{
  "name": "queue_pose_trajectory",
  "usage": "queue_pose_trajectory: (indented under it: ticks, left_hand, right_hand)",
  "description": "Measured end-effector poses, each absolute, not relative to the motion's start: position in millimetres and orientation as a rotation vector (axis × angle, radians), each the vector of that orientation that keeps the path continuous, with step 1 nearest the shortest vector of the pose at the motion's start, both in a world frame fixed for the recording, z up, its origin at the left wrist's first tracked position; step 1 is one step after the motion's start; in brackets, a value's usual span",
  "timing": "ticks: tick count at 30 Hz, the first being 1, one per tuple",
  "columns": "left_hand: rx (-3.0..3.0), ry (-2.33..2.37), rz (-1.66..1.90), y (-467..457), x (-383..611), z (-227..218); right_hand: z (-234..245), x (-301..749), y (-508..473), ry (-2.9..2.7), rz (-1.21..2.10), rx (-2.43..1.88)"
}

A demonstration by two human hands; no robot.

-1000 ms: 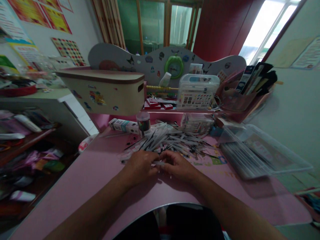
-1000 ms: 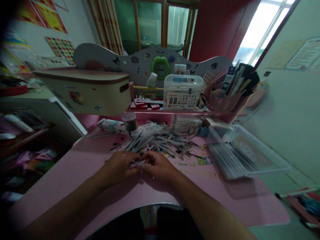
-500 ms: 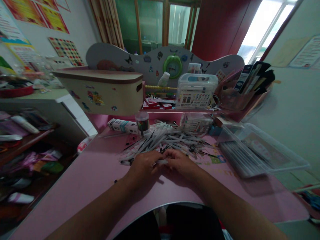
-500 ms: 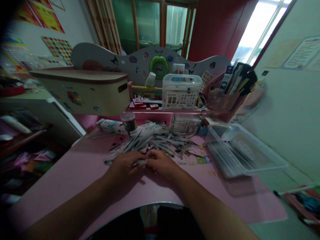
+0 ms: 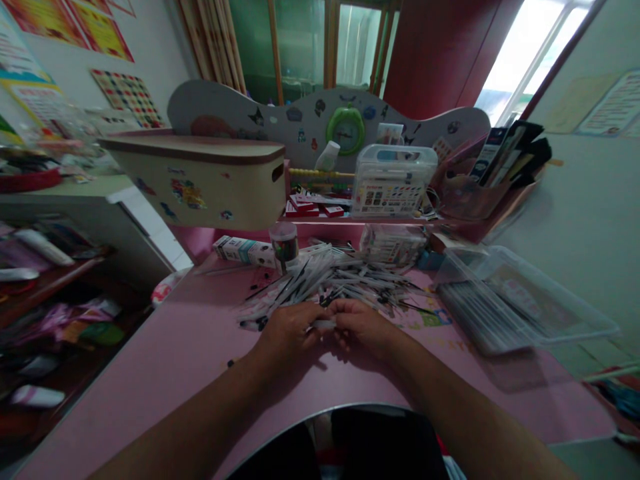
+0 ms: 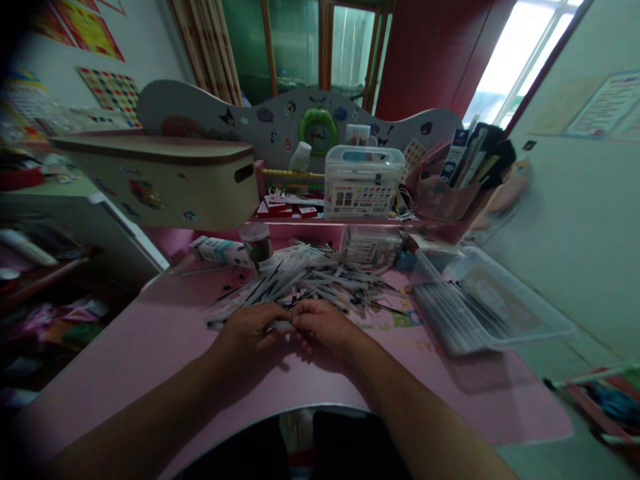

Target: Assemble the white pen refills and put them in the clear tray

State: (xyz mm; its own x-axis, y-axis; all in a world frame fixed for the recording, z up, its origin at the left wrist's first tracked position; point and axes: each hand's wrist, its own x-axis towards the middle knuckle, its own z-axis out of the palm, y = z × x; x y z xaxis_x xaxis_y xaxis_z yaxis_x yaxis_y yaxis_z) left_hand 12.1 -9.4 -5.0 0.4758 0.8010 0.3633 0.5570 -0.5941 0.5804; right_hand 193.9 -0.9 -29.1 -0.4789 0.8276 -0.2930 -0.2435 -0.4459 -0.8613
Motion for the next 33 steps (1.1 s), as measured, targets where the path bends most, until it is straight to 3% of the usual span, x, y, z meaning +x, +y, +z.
queue_pose_trajectory:
  ticks: [12,33]
  left_hand:
    - [2.182,1.202,0.827,-11,4,15]
    - [2.24,1.323,0.748,-16,11,14]
  right_hand:
    - [-14,201,6,-0.891,1.781,-0.806]
    - [-8,198,7,-1.247,1.407,-0.924]
